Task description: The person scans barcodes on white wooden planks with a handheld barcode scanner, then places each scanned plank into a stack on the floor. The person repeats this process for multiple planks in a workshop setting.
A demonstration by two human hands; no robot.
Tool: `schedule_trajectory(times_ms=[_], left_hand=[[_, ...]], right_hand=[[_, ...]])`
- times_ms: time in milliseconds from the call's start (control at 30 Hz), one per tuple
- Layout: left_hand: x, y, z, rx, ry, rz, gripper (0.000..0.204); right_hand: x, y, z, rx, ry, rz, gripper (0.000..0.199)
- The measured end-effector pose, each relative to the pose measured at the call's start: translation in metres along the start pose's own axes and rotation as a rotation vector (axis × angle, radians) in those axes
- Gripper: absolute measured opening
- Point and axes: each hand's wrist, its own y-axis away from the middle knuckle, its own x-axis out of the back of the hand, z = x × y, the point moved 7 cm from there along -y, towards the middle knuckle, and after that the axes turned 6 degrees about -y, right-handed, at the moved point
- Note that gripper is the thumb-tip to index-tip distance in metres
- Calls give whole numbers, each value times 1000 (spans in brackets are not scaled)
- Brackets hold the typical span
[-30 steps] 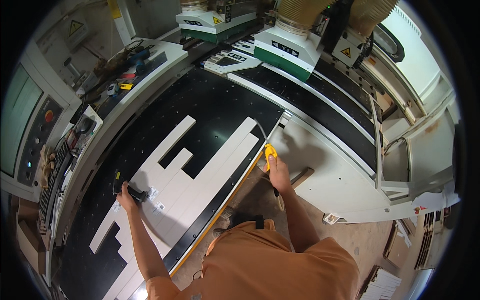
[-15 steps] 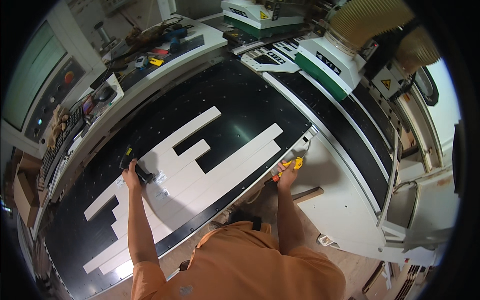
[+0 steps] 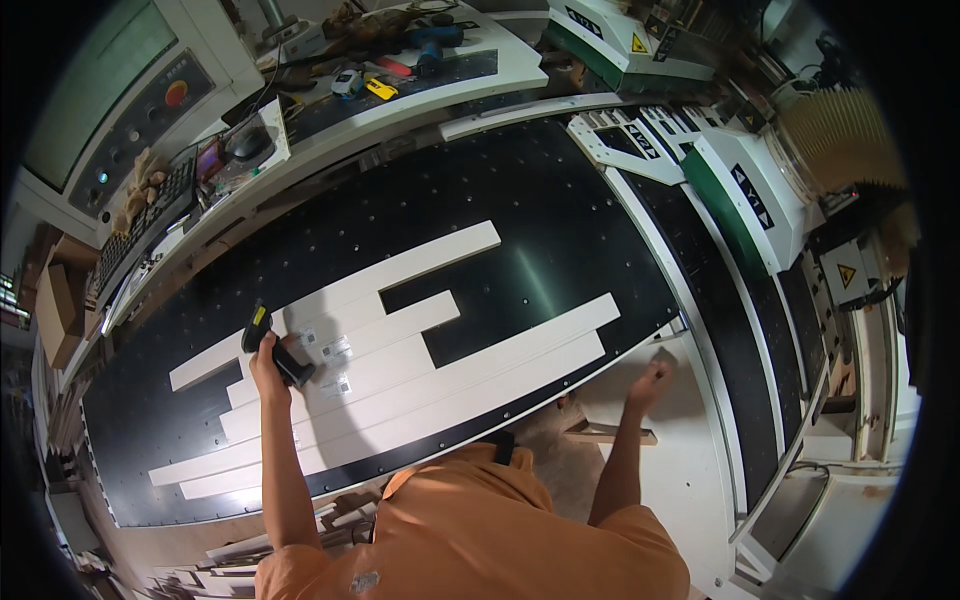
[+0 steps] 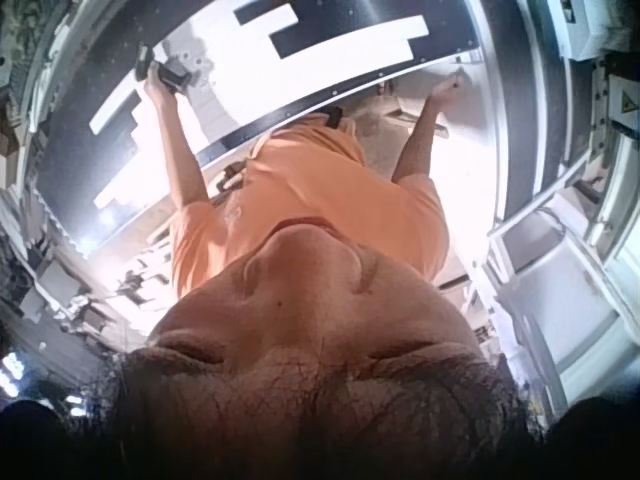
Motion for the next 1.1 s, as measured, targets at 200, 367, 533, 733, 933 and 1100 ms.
schedule_trajectory(times_ms=[200,367,533,733,933,1100], left_hand=[[13,45,-33,6,-38,93,37],[13,47,-37,-53,20,180,30],[12,52,-30,-55,-29,164,30],[11,58,-28,20,-56,216,27],[10,58,-28,25,-54,241,27],[9,56,-29,31,-79,207,30]], right_hand=[[-92,-88,-211,526,73,-324,21],[-237,-47,-335,951,45,-630,27],[-371,17,-399,1114,32,-840,43],[-503,101,-463,1202,24,-1008,51],[-565,167,-487,1248,30,-1122,47],[-534,172,-485,1253,-206,-1161,38]])
